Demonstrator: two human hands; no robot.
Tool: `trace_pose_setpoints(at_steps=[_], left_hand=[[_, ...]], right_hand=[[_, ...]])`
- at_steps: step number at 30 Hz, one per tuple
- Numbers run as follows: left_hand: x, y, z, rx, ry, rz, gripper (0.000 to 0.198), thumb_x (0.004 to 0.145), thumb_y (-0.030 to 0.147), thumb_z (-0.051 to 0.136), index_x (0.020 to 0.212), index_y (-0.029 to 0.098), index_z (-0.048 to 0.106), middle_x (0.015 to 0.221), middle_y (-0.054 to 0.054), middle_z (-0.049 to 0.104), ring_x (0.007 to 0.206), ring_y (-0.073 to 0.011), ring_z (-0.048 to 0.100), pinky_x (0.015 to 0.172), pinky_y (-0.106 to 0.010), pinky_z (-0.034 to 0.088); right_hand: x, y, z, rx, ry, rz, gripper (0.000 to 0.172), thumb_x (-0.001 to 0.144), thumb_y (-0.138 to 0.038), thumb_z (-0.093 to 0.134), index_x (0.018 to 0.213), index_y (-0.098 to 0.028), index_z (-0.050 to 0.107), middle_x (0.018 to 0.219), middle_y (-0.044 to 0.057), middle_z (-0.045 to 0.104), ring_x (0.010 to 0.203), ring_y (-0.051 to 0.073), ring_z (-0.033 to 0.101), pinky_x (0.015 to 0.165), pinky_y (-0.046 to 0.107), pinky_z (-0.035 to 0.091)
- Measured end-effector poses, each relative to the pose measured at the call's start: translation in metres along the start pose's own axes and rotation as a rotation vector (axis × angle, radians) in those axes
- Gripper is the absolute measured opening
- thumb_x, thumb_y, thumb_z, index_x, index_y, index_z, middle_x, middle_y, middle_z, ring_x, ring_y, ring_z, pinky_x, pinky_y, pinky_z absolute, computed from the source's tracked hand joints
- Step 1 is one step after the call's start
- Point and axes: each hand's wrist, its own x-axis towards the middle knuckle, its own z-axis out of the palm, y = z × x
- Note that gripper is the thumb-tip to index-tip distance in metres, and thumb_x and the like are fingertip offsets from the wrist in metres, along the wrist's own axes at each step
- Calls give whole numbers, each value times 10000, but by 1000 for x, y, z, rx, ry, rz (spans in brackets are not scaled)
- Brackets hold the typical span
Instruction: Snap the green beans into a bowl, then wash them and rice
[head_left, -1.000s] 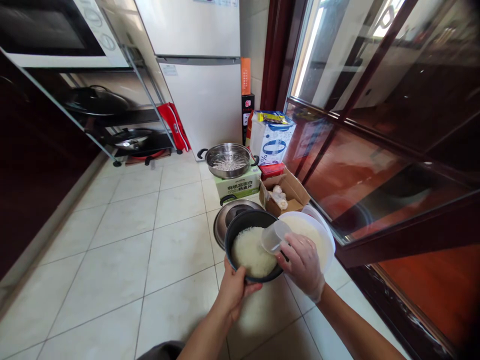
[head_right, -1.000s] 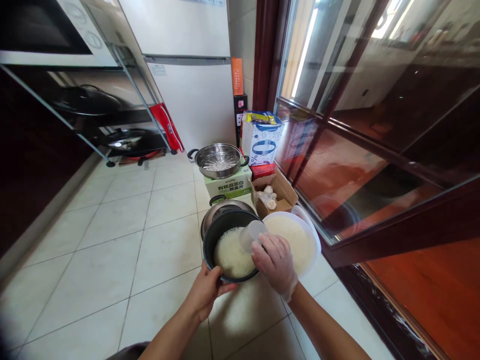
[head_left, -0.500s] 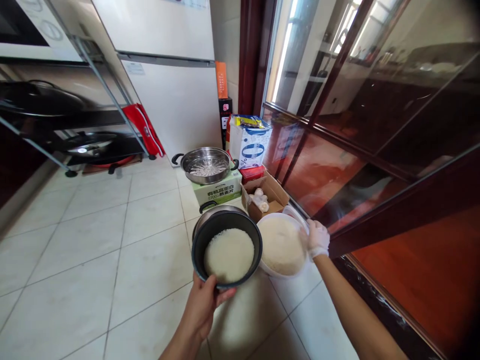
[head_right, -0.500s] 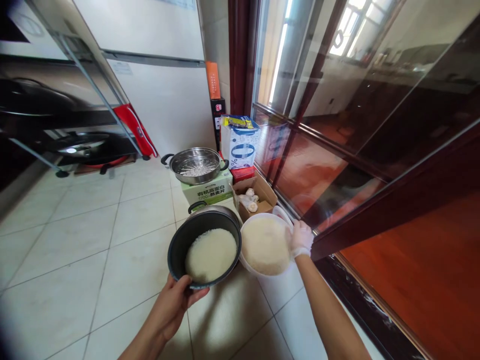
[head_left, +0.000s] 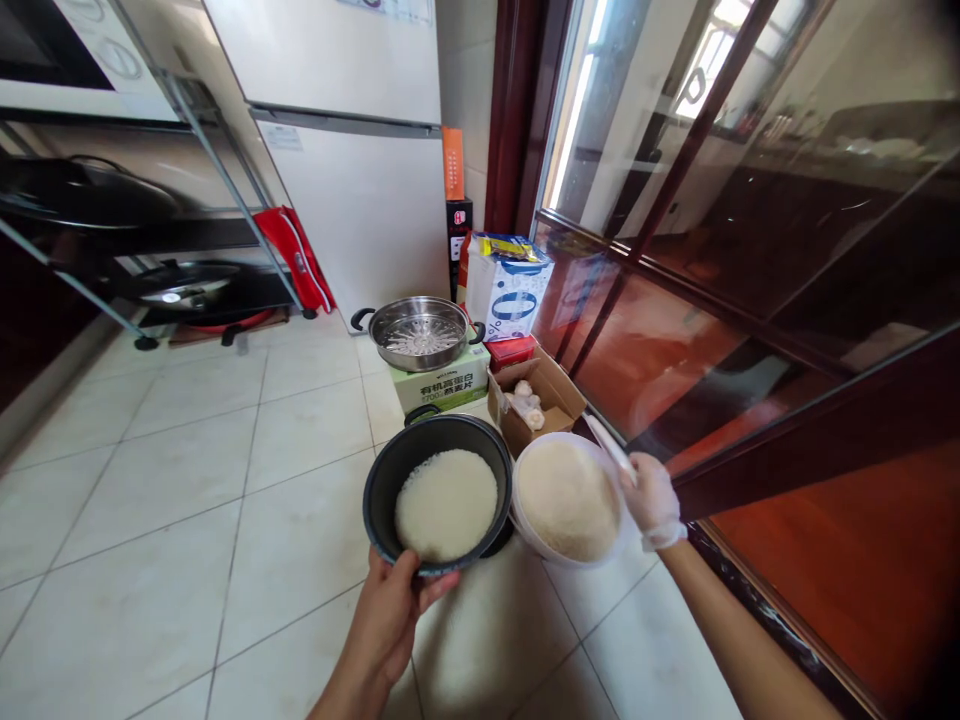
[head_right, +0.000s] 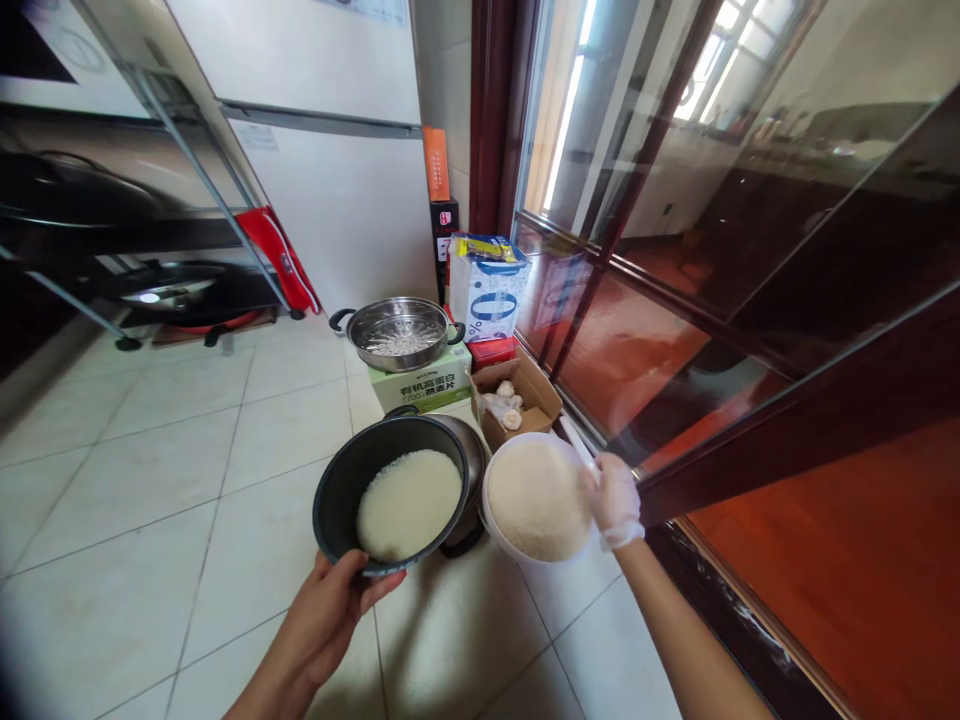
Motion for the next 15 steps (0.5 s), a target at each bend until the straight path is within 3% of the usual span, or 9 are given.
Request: trace_pose_setpoints(at_steps=[4,6,11,15], left_hand=[[4,5,0,-23,2,18,348,738,-15,433,1029,173,470,849,-21,568,582,-110,617,566,-368,583],[4,6,-1,-22,8,11,361,733,-14,439,1041,172,473,849,-24,583,592,-117,623,566,-363,582],[-6,5,-14,-13,78,-47,415,729,22,472,1116,173,466,906,-62,629,618,-141,636,548,-323,570],[-26,-2,-33,-4,136,-212,535,716,78,527,1219,185,378,859,-64,650,584,-171,634,498,-306,549]], right_hand=[[-59,-44,21,-67,-96,-368,135,799,-262,474,839,-161,555,928,91,587,879,203,518,799,336,405],[-77,-62,38,-108,-157,-427,113,811,-252,480,838,-170,554,926,84,595,880,198,522,800,332,408],[-92,-84,57,-118,-313,-397,151,818,-281,487,878,-178,579,970,97,616,909,226,542,798,360,419],[-111,-80,36,48,-499,-322,228,795,-321,478,970,-256,609,1052,90,614,963,275,552,821,443,432]])
